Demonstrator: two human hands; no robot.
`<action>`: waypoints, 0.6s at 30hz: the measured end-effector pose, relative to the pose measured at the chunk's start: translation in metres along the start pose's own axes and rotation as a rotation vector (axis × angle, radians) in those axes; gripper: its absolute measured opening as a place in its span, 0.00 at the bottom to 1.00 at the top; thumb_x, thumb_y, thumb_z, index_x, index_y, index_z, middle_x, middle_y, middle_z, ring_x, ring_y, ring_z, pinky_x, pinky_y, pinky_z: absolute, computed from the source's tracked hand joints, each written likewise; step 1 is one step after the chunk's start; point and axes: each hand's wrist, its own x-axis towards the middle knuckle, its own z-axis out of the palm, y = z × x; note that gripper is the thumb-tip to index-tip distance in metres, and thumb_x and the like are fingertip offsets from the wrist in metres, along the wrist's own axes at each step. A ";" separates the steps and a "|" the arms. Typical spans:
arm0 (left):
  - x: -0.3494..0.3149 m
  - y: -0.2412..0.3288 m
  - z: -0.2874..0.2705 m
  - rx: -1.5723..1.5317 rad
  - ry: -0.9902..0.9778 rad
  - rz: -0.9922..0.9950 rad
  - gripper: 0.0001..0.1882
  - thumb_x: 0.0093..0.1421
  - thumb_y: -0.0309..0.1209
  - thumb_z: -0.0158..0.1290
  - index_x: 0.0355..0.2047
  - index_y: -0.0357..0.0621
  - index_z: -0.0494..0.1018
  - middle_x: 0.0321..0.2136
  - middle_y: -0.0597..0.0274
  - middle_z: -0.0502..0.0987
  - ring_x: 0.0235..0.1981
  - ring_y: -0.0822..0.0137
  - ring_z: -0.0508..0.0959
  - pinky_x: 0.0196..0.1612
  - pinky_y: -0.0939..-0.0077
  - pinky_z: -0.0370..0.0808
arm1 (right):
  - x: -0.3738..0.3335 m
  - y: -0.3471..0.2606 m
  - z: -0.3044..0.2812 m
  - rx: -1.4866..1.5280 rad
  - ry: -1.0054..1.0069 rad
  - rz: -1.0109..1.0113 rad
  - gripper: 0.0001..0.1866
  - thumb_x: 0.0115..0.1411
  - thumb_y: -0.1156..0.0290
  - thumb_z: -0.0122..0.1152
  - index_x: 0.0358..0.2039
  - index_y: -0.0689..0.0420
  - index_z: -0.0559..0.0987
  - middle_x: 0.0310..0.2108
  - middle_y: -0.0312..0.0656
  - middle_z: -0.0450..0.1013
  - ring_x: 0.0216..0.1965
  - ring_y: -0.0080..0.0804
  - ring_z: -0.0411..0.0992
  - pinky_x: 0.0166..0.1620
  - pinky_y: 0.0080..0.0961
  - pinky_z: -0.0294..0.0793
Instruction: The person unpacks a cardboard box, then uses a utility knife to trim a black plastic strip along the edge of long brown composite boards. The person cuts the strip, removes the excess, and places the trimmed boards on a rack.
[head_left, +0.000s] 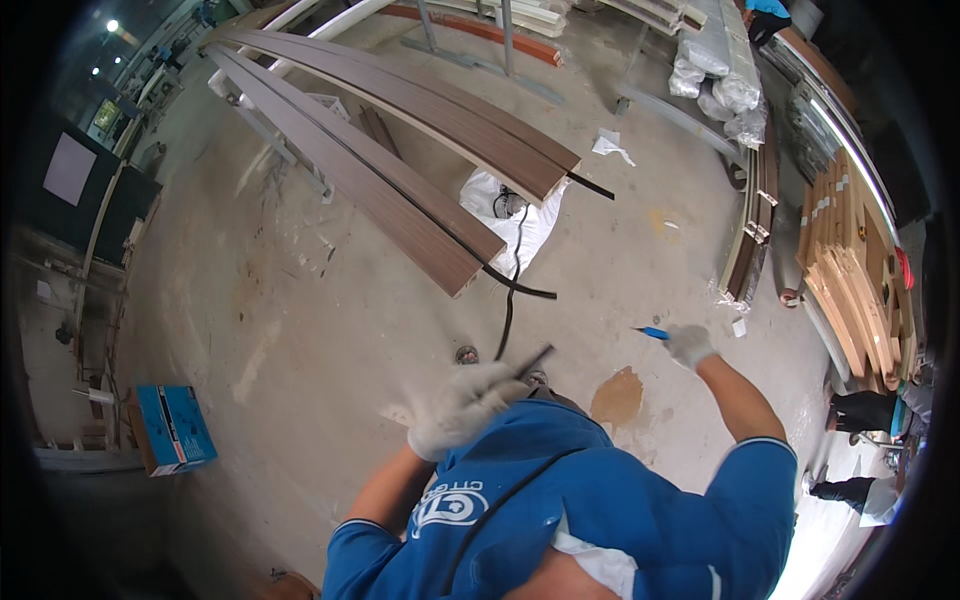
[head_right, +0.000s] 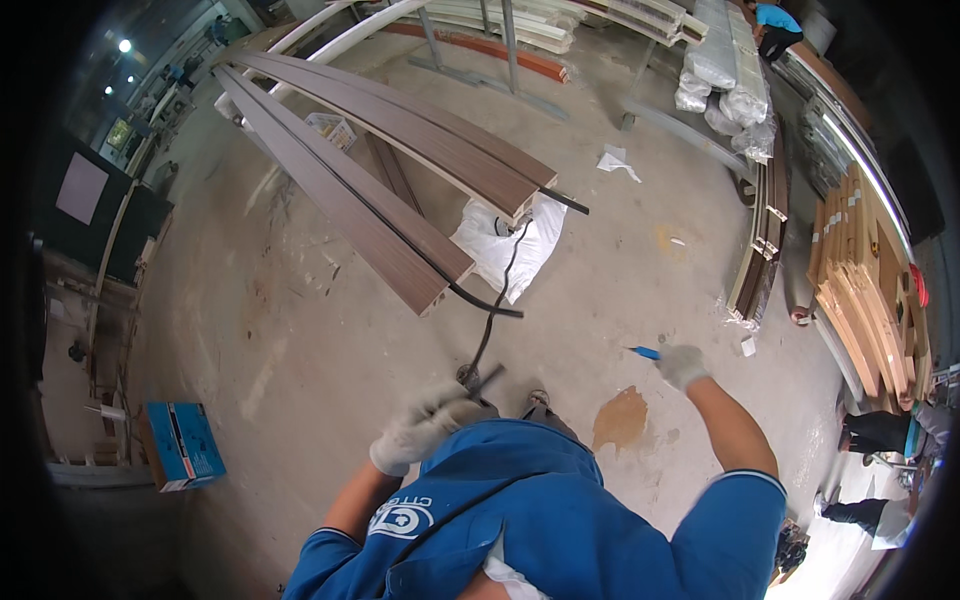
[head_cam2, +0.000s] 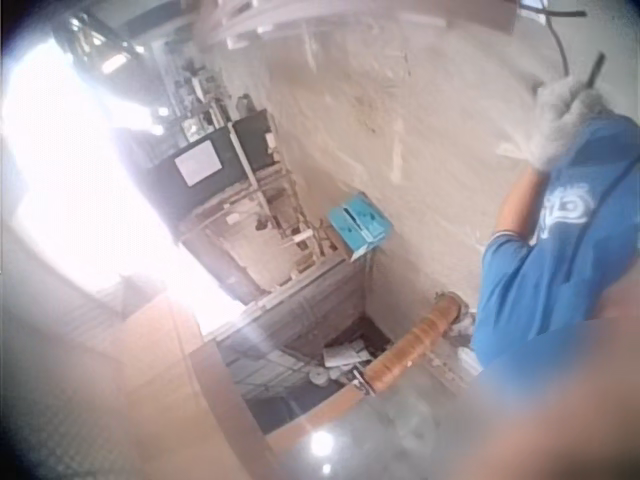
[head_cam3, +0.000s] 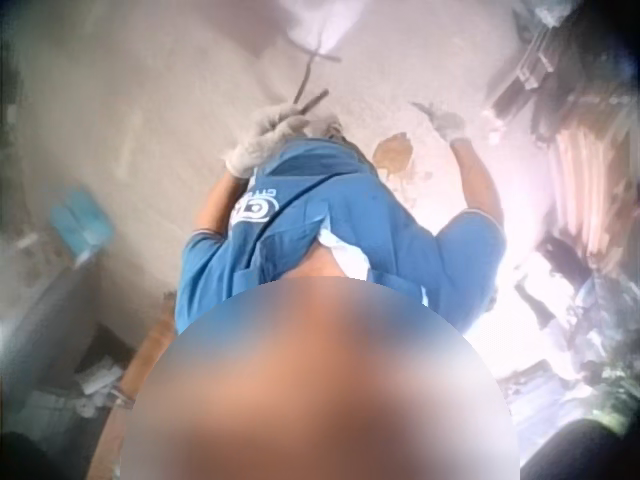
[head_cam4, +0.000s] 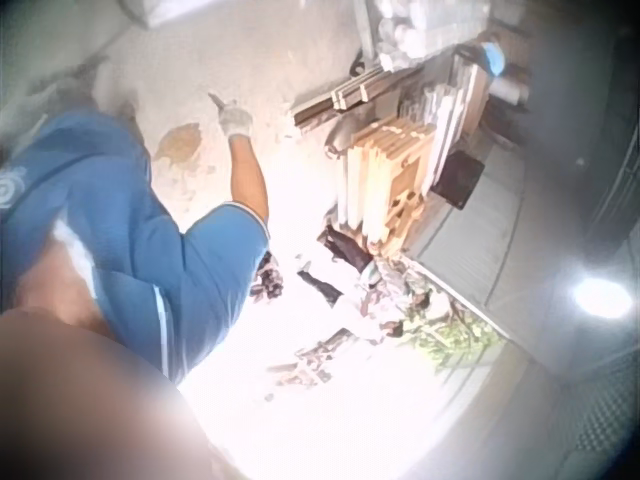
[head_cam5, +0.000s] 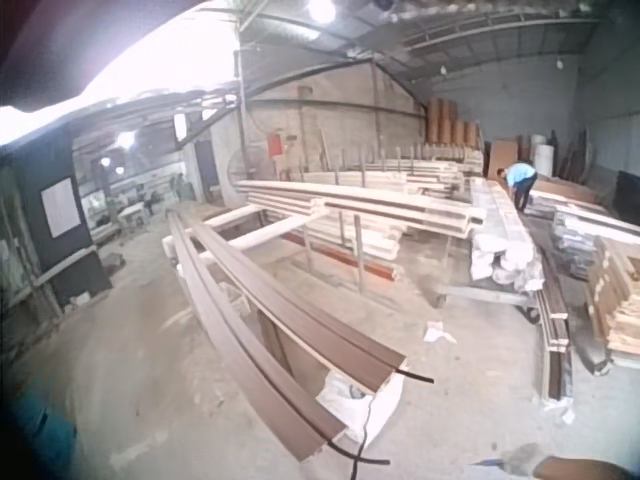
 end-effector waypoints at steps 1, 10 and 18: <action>-0.005 0.004 -0.003 -0.038 0.046 -0.052 0.14 0.72 0.36 0.52 0.36 0.38 0.78 0.23 0.71 0.73 0.27 0.79 0.72 0.29 0.80 0.70 | -0.007 0.016 0.007 0.072 0.140 0.016 0.16 0.69 0.53 0.53 0.44 0.53 0.78 0.35 0.50 0.81 0.32 0.48 0.81 0.30 0.45 0.76; 0.065 0.047 0.039 0.060 -0.154 0.376 0.10 0.66 0.36 0.58 0.38 0.41 0.78 0.27 0.68 0.74 0.29 0.69 0.72 0.33 0.73 0.69 | -0.045 -0.012 -0.027 1.484 0.568 0.300 0.24 0.69 0.44 0.56 0.31 0.54 0.73 0.15 0.28 0.63 0.13 0.17 0.62 0.16 0.21 0.63; 0.123 0.087 0.070 0.662 -0.141 0.830 0.11 0.59 0.35 0.64 0.36 0.43 0.78 0.32 0.56 0.76 0.34 0.58 0.79 0.36 0.63 0.73 | -0.099 -0.017 -0.001 1.767 0.671 0.304 0.21 0.72 0.47 0.52 0.39 0.54 0.73 0.18 0.28 0.63 0.14 0.16 0.63 0.16 0.17 0.64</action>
